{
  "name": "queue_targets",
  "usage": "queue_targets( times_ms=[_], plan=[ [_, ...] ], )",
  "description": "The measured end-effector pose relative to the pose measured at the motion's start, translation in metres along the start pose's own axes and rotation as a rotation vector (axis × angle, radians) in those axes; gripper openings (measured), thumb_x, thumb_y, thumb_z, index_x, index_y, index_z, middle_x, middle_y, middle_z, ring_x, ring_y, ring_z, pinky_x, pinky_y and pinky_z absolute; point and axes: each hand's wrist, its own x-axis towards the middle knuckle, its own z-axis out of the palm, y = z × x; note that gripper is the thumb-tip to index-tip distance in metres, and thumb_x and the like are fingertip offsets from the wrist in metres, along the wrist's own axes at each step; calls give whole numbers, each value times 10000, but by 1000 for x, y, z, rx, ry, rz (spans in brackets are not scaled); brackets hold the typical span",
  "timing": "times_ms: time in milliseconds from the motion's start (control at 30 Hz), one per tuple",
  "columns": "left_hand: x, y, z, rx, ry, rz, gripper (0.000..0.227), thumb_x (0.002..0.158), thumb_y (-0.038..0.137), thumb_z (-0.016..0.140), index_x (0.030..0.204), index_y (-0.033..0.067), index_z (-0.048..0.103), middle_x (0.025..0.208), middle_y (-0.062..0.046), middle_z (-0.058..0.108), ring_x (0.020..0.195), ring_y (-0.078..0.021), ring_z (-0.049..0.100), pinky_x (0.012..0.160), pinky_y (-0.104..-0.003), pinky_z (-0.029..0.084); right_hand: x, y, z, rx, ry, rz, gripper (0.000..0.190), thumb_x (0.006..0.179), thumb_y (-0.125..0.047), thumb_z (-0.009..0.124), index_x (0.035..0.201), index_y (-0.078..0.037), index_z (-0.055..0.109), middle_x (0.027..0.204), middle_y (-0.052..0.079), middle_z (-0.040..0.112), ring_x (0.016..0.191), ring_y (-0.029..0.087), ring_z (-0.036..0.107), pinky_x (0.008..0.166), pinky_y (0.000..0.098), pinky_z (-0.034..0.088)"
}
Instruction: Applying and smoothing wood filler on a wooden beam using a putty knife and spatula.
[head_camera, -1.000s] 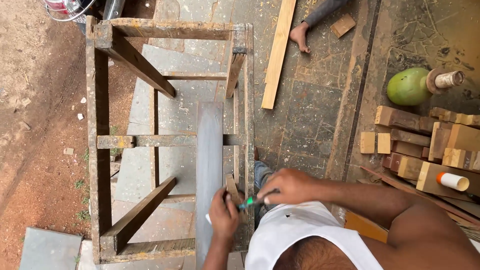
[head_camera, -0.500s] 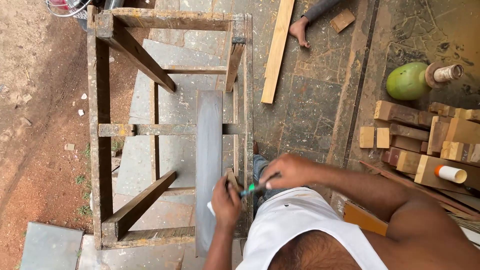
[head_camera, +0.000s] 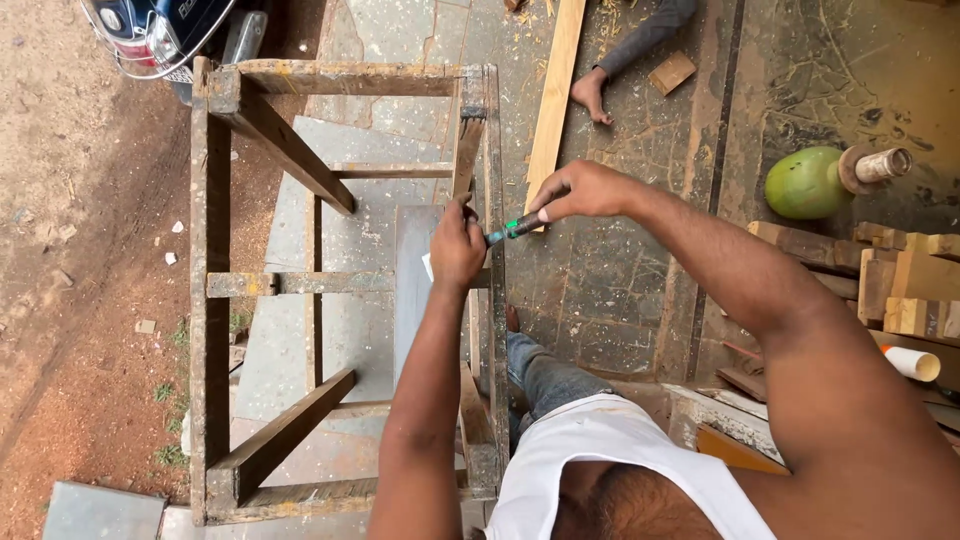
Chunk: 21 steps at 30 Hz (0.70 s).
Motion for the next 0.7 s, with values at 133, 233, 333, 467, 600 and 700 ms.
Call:
queue_targets(
  times_ms=[133,233,333,467,600,700],
  plan=[
    [-160,7,-31,-25,66,-30,348,961,40,559,1308,5,570,1075,-224,682,941,-397,683,829,-479,548,-78,-55,90,-40,-199,165,318,835,-338,772,1141,-255,790,1014,-2,800,834,150,725,703,347,561],
    [-276,-2,-55,147,145,-137,306,966,35,572,1264,-34,581,1047,-217,692,884,-344,701,789,-434,577,-115,-76,161,52,-267,-143,281,822,-320,767,1067,-194,822,979,27,810,822,186,763,720,354,583],
    [-272,3,-74,154,181,-304,285,940,21,559,1215,-36,604,997,-212,712,883,-340,713,800,-421,575,-101,-90,162,88,-284,-344,267,884,-272,732,1123,-175,801,1023,65,798,899,236,757,779,360,592],
    [-132,-23,-33,-10,51,-198,310,951,17,525,1255,11,583,1012,-164,727,859,-297,740,770,-399,596,-47,-73,78,-69,-262,92,283,886,-363,739,1145,-255,780,965,22,783,714,180,667,611,336,526],
    [14,-13,3,-15,-6,-34,357,936,55,534,1291,73,564,1039,-151,731,943,-370,710,815,-479,548,18,3,-10,15,-16,-31,283,880,-338,787,1126,-199,795,946,16,797,776,71,696,673,260,540],
    [-5,-2,3,-4,6,-44,343,950,67,534,1291,58,573,1058,-177,718,958,-383,702,827,-480,542,8,4,-4,-28,-42,-11,289,884,-341,800,1134,-196,796,994,21,789,817,74,680,687,267,531]
  ],
)
